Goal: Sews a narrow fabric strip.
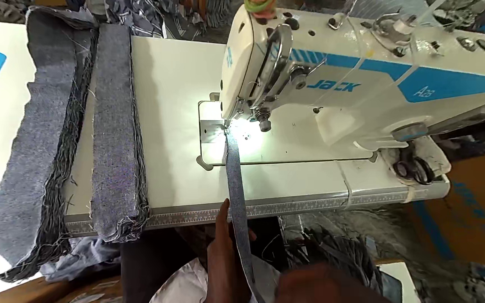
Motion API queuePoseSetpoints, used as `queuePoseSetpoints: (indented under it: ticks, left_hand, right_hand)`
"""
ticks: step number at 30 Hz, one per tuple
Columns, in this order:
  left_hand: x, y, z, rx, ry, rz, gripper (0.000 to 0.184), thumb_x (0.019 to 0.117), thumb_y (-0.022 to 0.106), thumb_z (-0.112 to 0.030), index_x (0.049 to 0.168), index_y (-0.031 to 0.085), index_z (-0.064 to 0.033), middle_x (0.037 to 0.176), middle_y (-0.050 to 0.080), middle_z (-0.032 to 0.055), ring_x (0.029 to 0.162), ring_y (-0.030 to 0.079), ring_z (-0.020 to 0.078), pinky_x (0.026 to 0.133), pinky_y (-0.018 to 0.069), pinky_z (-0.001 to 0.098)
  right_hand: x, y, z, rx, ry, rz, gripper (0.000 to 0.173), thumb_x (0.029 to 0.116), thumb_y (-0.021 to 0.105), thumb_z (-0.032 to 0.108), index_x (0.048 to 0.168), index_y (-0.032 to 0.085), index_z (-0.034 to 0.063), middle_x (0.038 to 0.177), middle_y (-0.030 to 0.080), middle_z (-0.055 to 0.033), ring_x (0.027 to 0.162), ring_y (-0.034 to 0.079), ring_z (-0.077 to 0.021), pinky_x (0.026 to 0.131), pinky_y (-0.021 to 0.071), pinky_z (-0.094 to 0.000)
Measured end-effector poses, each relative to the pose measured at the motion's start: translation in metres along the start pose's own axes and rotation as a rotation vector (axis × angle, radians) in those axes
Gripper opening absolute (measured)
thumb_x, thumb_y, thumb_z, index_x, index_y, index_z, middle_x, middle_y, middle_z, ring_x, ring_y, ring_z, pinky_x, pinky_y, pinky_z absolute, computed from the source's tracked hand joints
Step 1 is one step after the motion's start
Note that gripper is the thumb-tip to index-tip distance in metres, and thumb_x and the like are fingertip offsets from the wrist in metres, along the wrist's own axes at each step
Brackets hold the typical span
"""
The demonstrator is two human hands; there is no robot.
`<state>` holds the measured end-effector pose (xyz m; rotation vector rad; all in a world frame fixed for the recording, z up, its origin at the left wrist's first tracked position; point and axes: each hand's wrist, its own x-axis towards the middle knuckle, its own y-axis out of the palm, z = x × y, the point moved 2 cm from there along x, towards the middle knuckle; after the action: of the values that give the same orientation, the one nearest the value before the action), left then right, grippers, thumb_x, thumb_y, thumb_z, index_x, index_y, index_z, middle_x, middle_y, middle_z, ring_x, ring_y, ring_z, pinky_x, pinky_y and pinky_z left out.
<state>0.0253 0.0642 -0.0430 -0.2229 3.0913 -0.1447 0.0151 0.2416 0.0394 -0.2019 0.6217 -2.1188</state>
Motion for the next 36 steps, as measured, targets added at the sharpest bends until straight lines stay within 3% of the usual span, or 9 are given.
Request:
queuePoseSetpoints:
  ticks: [2, 4, 7, 10, 13, 17, 20, 28, 36]
  left_hand:
    - [-0.013, -0.004, 0.0, 0.214, 0.06, 0.016, 0.061, 0.0911, 0.059, -0.001, 0.146, 0.04, 0.017, 0.093, 0.075, 0.0074, 0.074, 0.072, 0.0116, 0.067, 0.0619, 0.0311]
    - [-0.021, -0.003, 0.0, 0.381, 0.076, 0.047, 0.06, 0.0894, 0.063, -0.003, 0.144, 0.044, 0.0161, 0.094, 0.075, 0.0131, 0.074, 0.073, 0.0198, 0.068, 0.0625, 0.0373]
    - [-0.023, -0.004, -0.008, 0.513, 0.056, 0.127, 0.063, 0.0903, 0.065, -0.003, 0.145, 0.043, 0.0173, 0.102, 0.074, 0.0219, 0.075, 0.075, 0.0321, 0.068, 0.0621, 0.0463]
    - [-0.022, -0.006, -0.013, 0.607, 0.028, 0.171, 0.06, 0.0913, 0.06, 0.0, 0.146, 0.042, 0.017, 0.101, 0.074, 0.0233, 0.067, 0.074, 0.0345, 0.06, 0.0607, 0.048]
    - [-0.021, -0.006, -0.011, 0.711, 0.052, 0.2, 0.054, 0.0925, 0.058, 0.0, 0.144, 0.048, 0.0142, 0.096, 0.074, 0.0206, 0.058, 0.071, 0.0306, 0.051, 0.0583, 0.0438]
    - [-0.021, -0.002, -0.011, 0.782, 0.081, 0.233, 0.051, 0.0939, 0.059, -0.002, 0.143, 0.052, 0.0107, 0.091, 0.073, 0.0192, 0.053, 0.068, 0.0282, 0.047, 0.0569, 0.0404]
    - [-0.022, 0.001, -0.013, 0.824, 0.096, 0.226, 0.046, 0.0923, 0.059, -0.001, 0.136, 0.058, 0.0132, 0.087, 0.072, 0.0197, 0.051, 0.067, 0.0273, 0.046, 0.0558, 0.0389]
    - [-0.018, 0.004, -0.014, 0.7, 0.053, 0.23, 0.045, 0.0974, 0.053, -0.001, 0.137, 0.051, 0.0185, 0.11, 0.07, 0.027, 0.068, 0.074, 0.0288, 0.058, 0.0601, 0.0376]
    - [-0.01, 0.008, -0.013, 0.654, -0.001, 0.196, 0.048, 0.0968, 0.053, 0.0, 0.14, 0.047, 0.0189, 0.112, 0.067, 0.0309, 0.076, 0.074, 0.0343, 0.063, 0.061, 0.0409]
  right_hand:
    - [0.037, -0.012, -0.018, -0.208, 0.067, -0.249, 0.034, 0.1073, 0.051, 0.033, 0.105, 0.076, 0.0098, 0.093, 0.072, -0.004, 0.082, 0.07, -0.0124, 0.073, 0.06, -0.0333]
    - [0.079, -0.013, -0.037, -0.376, 0.141, -0.476, 0.025, 0.1022, 0.057, 0.025, 0.112, 0.075, 0.01, 0.089, 0.069, -0.0014, 0.073, 0.066, -0.0106, 0.064, 0.0577, -0.0299]
    - [0.132, -0.006, -0.045, -0.412, 0.35, -0.592, 0.037, 0.0957, 0.07, 0.029, 0.122, 0.066, 0.0024, 0.099, 0.065, -0.0116, 0.073, 0.064, -0.0218, 0.063, 0.0561, -0.0403]
    - [0.151, 0.008, -0.047, -0.501, 0.478, -0.598, 0.049, 0.0955, 0.072, 0.025, 0.134, 0.057, -0.0018, 0.11, 0.063, -0.018, 0.078, 0.068, -0.0282, 0.065, 0.0584, -0.0437]
    - [0.144, 0.009, -0.049, -0.496, 0.494, -0.629, 0.047, 0.0985, 0.062, 0.011, 0.144, 0.056, 0.0016, 0.108, 0.062, -0.0139, 0.072, 0.064, -0.0204, 0.061, 0.057, -0.0348]
    - [0.132, 0.005, -0.053, -0.492, 0.45, -0.636, 0.047, 0.0964, 0.06, 0.008, 0.143, 0.06, 0.0054, 0.099, 0.057, -0.008, 0.064, 0.054, -0.0111, 0.054, 0.0505, -0.025]
    - [0.133, 0.013, -0.055, -0.632, 0.46, -0.531, 0.05, 0.0932, 0.062, 0.006, 0.143, 0.06, 0.0054, 0.103, 0.059, -0.0109, 0.059, 0.058, -0.0145, 0.053, 0.0535, -0.0282]
    - [0.145, 0.007, -0.049, -0.779, 0.511, -0.399, 0.06, 0.0872, 0.065, 0.004, 0.146, 0.056, 0.0032, 0.115, 0.062, -0.0141, 0.063, 0.065, -0.0179, 0.058, 0.0569, -0.0294]
    - [0.153, -0.001, -0.05, -0.766, 0.509, -0.437, 0.062, 0.0857, 0.065, 0.003, 0.147, 0.054, 0.0018, 0.116, 0.062, -0.0152, 0.067, 0.066, -0.0183, 0.062, 0.0575, -0.0293]
